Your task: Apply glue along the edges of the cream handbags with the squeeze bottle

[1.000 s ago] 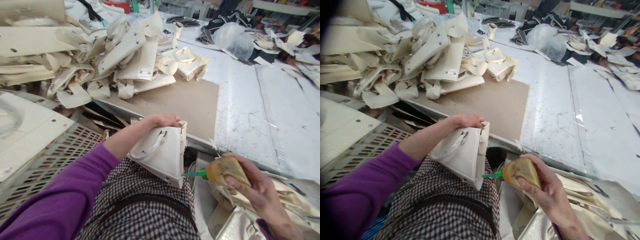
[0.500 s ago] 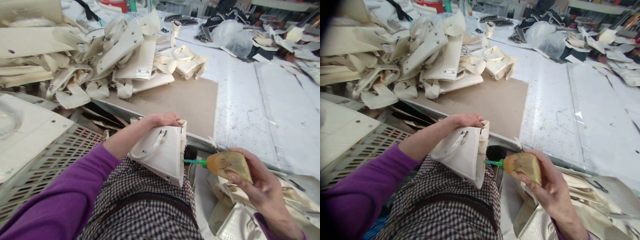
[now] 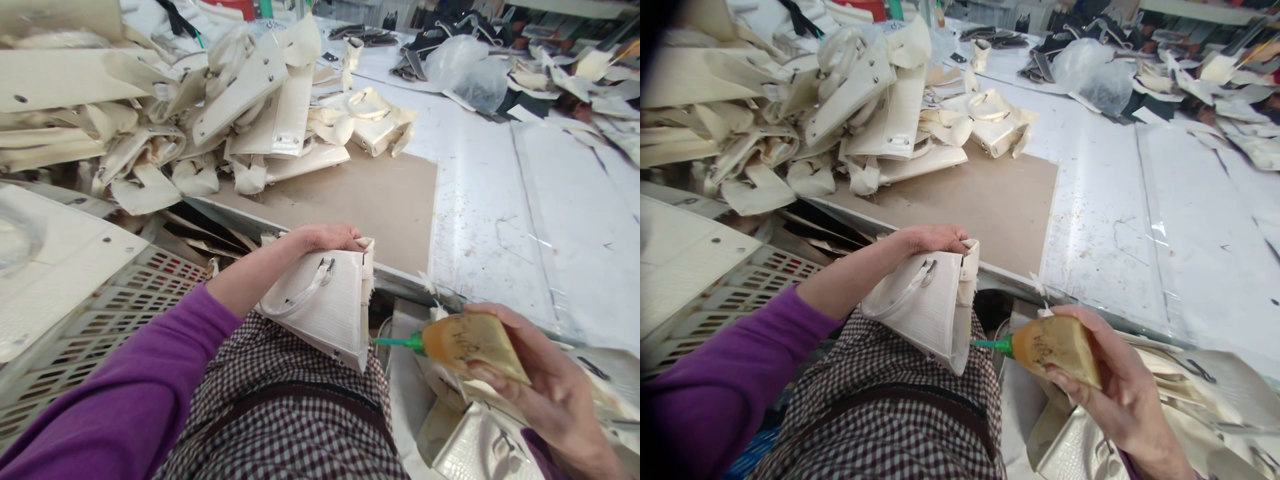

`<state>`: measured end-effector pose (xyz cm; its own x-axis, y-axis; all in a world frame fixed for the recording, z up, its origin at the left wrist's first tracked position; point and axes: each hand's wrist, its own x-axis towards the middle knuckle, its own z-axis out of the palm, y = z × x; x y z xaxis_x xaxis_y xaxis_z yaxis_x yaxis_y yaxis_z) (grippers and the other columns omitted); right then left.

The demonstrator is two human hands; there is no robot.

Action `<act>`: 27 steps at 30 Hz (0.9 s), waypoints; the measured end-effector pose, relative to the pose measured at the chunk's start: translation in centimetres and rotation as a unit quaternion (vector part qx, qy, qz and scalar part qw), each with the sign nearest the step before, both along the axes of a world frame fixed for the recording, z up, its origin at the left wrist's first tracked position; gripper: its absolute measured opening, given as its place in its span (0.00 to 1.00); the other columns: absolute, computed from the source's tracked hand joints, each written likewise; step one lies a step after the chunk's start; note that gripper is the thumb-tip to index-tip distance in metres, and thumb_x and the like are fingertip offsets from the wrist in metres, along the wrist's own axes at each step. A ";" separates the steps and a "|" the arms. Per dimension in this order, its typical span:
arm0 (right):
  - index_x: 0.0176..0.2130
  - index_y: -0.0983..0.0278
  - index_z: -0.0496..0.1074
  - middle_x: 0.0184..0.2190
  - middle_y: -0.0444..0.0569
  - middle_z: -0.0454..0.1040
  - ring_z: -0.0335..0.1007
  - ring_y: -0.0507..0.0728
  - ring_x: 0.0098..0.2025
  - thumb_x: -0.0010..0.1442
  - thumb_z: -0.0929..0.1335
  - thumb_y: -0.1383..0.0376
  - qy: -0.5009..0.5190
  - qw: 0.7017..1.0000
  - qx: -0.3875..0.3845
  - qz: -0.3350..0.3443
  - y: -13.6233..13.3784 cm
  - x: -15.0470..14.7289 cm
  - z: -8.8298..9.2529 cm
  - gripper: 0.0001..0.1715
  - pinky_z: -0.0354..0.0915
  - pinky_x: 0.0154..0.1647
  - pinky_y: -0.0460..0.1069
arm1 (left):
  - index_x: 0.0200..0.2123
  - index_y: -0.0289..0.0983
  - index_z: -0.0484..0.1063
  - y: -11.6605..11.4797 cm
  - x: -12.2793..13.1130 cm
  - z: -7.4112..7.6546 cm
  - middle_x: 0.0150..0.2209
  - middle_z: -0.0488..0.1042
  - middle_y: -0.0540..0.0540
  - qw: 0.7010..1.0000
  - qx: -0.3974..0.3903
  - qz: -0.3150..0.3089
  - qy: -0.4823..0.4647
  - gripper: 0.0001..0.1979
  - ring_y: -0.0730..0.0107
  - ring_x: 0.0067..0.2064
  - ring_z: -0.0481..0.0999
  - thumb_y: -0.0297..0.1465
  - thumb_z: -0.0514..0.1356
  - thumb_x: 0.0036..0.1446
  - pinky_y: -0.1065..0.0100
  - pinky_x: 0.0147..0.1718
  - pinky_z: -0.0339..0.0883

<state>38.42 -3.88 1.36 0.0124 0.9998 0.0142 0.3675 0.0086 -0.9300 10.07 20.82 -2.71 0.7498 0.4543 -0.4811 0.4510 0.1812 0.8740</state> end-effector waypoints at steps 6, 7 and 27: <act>0.55 0.52 0.78 0.43 0.45 0.82 0.80 0.57 0.40 0.57 0.80 0.61 0.048 0.994 0.013 -0.094 0.5 -1.2 -2.2 0.27 0.75 0.41 0.41 | 0.20 0.36 0.70 0.0 -0.1 0.1 0.18 0.67 0.52 1.000 0.005 0.000 0.008 0.10 0.74 0.19 0.62 0.31 0.69 0.45 0.72 0.18 0.50; 0.55 0.52 0.78 0.43 0.45 0.82 0.80 0.57 0.40 0.57 0.80 0.60 0.054 0.994 0.005 -0.095 0.5 -1.2 -2.6 0.27 0.75 0.41 0.41 | 0.20 0.36 0.70 0.0 -0.1 0.2 0.18 0.67 0.52 1.000 0.008 0.000 0.009 0.11 0.74 0.19 0.62 0.31 0.69 0.45 0.72 0.18 0.50; 0.52 0.56 0.79 0.42 0.46 0.81 0.77 0.60 0.42 0.53 0.81 0.54 0.122 0.971 -0.137 -0.153 -2.6 -3.0 -1.5 0.28 0.74 0.42 0.45 | 0.23 0.37 0.70 -1.6 -0.5 1.4 0.21 0.69 0.51 1.000 0.014 -0.002 0.018 0.07 0.74 0.20 0.61 0.33 0.66 0.46 0.71 0.19 0.50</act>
